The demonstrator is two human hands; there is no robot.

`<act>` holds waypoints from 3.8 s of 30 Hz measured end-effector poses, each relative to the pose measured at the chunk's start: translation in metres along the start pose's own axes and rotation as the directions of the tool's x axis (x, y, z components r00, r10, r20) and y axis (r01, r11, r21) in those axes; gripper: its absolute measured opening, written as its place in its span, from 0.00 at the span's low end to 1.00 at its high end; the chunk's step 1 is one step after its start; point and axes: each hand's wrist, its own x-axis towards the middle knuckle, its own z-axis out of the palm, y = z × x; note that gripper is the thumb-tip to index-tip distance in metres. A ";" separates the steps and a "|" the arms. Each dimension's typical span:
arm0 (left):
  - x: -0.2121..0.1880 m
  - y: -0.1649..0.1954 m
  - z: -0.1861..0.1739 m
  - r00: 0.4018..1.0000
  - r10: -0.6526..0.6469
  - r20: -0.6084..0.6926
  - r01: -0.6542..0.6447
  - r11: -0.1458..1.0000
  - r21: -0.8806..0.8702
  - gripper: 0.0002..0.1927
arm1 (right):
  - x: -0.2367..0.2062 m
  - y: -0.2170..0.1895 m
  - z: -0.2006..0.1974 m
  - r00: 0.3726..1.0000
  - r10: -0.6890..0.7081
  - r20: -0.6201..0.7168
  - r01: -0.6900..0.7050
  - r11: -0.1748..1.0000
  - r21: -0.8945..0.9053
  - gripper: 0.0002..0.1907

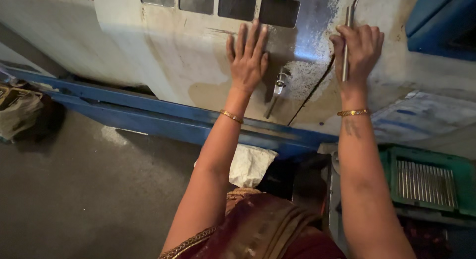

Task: The person repeatedly scrapes a metal rod against a grid of dark squares on a machine surface, then wipes the area with a cloth. The person opens a side panel, removes a small metal piece, wipes it, and places it in a green tray. The person repeats the scraping and wiping cycle on the same grid area.

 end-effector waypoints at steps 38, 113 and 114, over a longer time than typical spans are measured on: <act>-0.072 0.083 -0.075 0.983 -0.165 0.079 0.182 0.928 -0.325 0.49 | 0.012 -0.073 -0.042 0.999 -0.046 -0.024 0.045 0.998 -0.048 0.16; -0.069 -0.054 -0.135 0.941 -0.325 0.094 0.338 0.907 -0.252 0.49 | -0.017 -0.047 -0.066 0.989 0.143 -0.037 -0.145 0.987 -0.066 0.17; -0.069 -0.060 -0.137 0.934 -0.342 0.107 0.358 0.902 -0.242 0.49 | -0.017 -0.046 -0.066 0.989 0.143 -0.038 -0.145 0.988 -0.058 0.17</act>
